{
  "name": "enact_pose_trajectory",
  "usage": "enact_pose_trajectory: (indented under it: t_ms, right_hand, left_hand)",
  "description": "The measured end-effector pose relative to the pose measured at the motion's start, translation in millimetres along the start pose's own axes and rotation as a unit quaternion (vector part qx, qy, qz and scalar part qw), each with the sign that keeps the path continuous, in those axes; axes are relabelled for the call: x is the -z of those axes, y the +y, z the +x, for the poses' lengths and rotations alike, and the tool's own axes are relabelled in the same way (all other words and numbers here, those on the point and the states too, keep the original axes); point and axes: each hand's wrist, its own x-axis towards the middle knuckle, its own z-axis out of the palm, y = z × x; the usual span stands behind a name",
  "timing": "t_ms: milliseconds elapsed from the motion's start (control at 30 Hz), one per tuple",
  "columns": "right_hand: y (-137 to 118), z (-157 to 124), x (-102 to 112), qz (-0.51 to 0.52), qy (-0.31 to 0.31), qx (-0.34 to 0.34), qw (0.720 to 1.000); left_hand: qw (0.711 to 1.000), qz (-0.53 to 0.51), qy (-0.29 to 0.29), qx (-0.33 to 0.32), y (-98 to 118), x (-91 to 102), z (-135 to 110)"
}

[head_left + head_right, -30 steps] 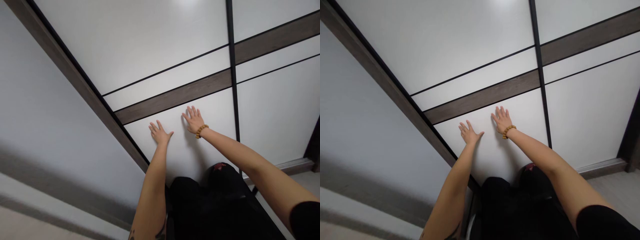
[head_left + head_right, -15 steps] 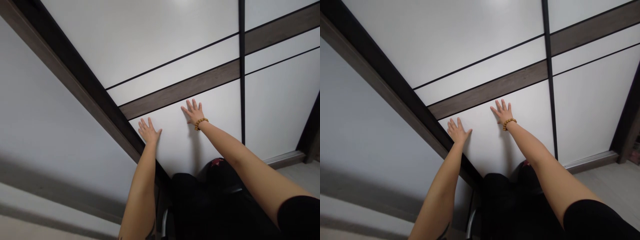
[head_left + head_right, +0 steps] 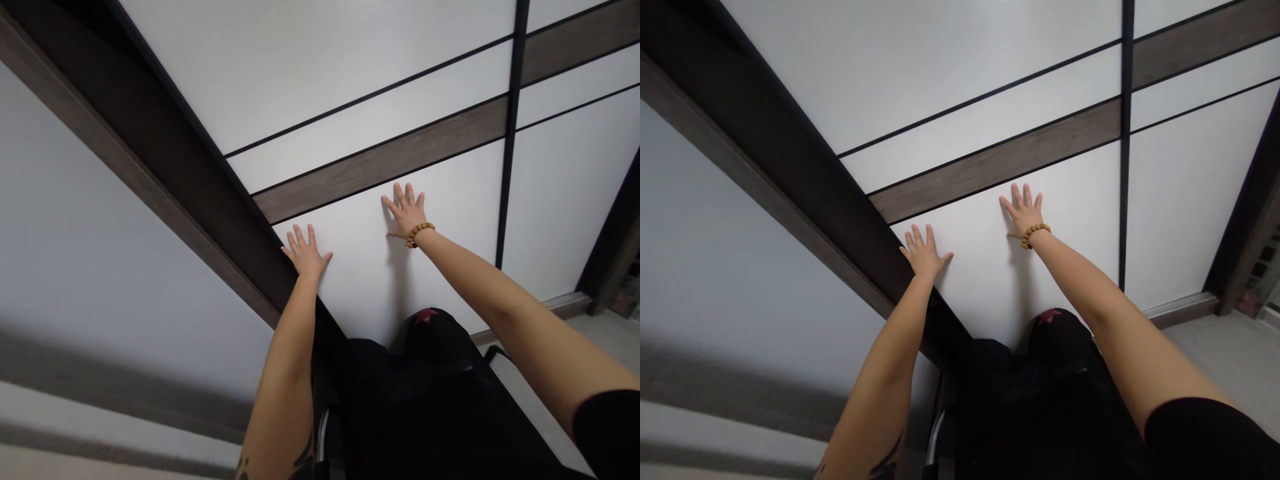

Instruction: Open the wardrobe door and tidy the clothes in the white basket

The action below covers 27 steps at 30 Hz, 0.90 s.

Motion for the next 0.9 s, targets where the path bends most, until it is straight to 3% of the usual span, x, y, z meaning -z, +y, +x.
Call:
enact_pose_trajectory:
  t_ms: [100, 300, 467, 633, 900]
  right_hand:
    - [-25, -1, -2, 0.002, 0.017, -0.017, 1.0]
    - [-106, 9, -4, 0.027, 0.021, 0.078, 0.996]
    - [-153, 16, -9, 0.031, -0.002, 0.068, 0.997]
    - [-149, 10, -13, 0.005, -0.01, 0.04, 0.999]
    - [-118, 7, -19, -0.04, -0.005, 0.023, 0.999]
  left_hand:
    - [1.0, -0.01, 0.012, -0.021, -2, 4.0, -2]
    - [0.997, -0.025, 0.019, -0.067, -11, 7.6, -4]
    - [0.992, -0.044, 0.01, -0.117, -21, 8.6, -2]
    - [0.98, -0.099, 0.012, -0.17, -35, 7.7, -9]
    - [0.974, -0.173, 0.054, -0.132, -63, -7.3, -33]
